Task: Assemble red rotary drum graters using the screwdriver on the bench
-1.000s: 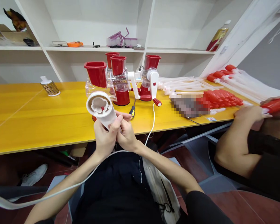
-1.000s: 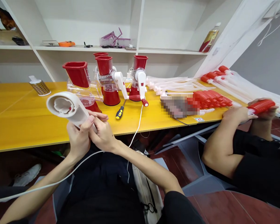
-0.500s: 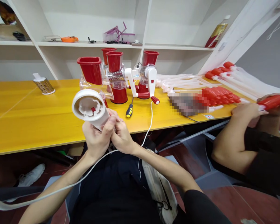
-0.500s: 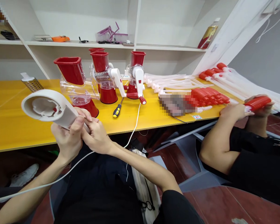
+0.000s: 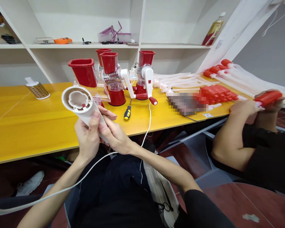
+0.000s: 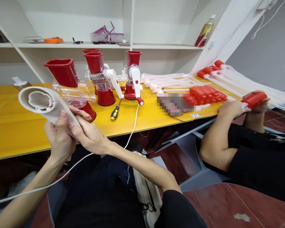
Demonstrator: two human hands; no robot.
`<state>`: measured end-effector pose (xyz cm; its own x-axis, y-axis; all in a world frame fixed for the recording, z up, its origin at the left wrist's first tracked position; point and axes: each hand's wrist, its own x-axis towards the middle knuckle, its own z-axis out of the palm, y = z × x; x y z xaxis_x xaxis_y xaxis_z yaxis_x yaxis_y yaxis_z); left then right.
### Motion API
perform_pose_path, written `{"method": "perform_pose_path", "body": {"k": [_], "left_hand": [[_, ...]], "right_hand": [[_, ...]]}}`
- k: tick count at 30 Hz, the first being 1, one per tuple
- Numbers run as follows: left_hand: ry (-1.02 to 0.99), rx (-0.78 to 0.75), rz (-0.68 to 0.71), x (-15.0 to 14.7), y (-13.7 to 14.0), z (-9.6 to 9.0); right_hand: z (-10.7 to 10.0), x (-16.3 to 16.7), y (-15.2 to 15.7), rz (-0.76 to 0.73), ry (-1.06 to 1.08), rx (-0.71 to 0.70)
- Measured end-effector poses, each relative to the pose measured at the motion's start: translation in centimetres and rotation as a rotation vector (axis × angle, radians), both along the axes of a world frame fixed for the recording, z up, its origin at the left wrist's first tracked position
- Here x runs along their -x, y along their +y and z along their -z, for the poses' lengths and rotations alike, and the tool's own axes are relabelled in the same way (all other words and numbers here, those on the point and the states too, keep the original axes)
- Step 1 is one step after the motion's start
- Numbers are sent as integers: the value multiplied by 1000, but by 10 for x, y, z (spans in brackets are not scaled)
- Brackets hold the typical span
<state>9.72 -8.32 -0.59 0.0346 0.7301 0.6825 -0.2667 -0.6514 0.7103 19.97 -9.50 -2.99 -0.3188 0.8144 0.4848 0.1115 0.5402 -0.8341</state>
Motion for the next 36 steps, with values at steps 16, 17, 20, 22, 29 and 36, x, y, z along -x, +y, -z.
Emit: {"method": "perform_pose_path", "body": {"k": [16,17,20,22,29,36], "left_hand": [[-8,63,-1,0,1,0],[7,56,8,1,3,-2],[-18,-16,-48,6,11,-6],[-38,-44,-110,8,16,-6],[-29,-31,-65,7,23,1],[194,-17,-40,22,17,-16]], "right_hand": [[5,4,9,23,60,-44],[5,3,8,12,57,-2],[0,-3,7,-43,32,81],[-3,-6,8,-69,2,90],[-3,-12,16,-28,-55,58],[-11,-25,14,86,-53,-31]]}}
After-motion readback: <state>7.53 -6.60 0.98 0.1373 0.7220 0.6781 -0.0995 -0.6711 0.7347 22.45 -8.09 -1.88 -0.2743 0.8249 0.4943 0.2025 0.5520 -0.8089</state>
